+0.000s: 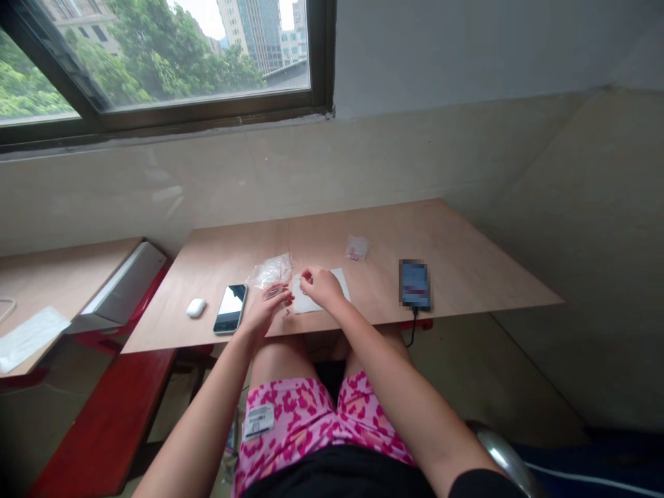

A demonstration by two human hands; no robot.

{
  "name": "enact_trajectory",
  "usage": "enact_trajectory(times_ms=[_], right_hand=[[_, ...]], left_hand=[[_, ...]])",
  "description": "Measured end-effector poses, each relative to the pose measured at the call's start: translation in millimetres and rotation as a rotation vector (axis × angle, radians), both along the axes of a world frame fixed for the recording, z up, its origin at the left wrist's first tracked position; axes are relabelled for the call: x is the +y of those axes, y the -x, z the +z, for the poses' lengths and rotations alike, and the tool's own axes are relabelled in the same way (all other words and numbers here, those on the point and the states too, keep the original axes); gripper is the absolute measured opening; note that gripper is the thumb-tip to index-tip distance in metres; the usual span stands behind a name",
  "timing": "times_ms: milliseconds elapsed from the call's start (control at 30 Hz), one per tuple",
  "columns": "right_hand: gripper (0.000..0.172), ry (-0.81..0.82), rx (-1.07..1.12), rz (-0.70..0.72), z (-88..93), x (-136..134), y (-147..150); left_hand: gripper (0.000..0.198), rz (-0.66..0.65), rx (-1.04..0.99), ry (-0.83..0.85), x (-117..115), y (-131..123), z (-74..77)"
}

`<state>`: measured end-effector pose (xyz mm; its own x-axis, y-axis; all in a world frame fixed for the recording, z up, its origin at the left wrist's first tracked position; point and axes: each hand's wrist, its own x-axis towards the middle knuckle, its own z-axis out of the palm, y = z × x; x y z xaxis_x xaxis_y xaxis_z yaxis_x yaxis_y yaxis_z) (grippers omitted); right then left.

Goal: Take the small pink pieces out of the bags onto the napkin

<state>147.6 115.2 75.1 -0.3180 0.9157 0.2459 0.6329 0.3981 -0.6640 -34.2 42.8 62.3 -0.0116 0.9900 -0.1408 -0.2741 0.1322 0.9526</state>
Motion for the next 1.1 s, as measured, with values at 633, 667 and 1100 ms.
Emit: enact_trajectory(times_ms=[633,667,1100], right_hand=[[0.011,0.048,-0.258,-0.081,-57.9,24.9,-22.5],[0.011,0.045,-0.259,-0.082,-57.7,24.8,-22.7],[0.013,-0.004,-0.308,-0.059,-50.9,5.6,-21.5]], left_hand=[[0.052,-0.033,-0.157,0.163,0.6,0.2,7.0],[0.052,-0.031,-0.148,0.165,0.7,0.4,6.5],[0.052,-0.025,-0.121,0.149,-2.5,2.7,9.7]])
